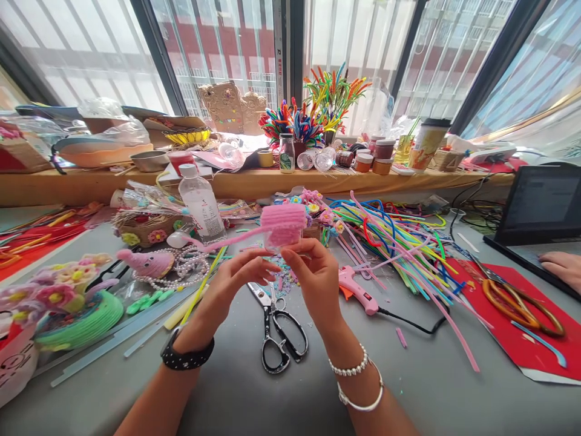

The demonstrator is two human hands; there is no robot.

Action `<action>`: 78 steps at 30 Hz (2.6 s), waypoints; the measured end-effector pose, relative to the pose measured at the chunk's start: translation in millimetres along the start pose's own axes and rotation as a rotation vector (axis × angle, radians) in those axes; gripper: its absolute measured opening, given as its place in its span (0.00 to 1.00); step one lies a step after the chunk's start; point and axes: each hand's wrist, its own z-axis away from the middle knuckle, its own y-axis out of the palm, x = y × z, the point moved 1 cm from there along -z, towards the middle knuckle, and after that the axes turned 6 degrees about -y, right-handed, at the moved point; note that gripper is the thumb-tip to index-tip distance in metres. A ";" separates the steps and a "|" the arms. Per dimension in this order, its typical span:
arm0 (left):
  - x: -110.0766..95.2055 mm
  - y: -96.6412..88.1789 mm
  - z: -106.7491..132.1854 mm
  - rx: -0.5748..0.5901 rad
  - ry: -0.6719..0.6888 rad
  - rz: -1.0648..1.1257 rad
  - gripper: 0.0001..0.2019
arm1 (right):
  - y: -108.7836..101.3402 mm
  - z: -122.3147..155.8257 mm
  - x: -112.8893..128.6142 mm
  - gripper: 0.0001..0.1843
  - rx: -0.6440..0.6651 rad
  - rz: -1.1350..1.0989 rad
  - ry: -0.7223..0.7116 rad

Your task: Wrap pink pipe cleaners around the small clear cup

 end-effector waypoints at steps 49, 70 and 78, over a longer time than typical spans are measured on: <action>-2.7 5.7 8.8 -0.078 0.213 0.001 0.27 | 0.0 2.4 6.3 0.09 0.181 0.036 0.148; 1.1 2.1 5.8 -0.066 0.281 -0.024 0.25 | 0.2 2.5 6.5 0.08 0.207 0.046 0.155; -0.3 2.8 7.3 -0.078 0.272 -0.018 0.24 | 0.6 2.3 7.9 0.10 0.208 0.090 0.146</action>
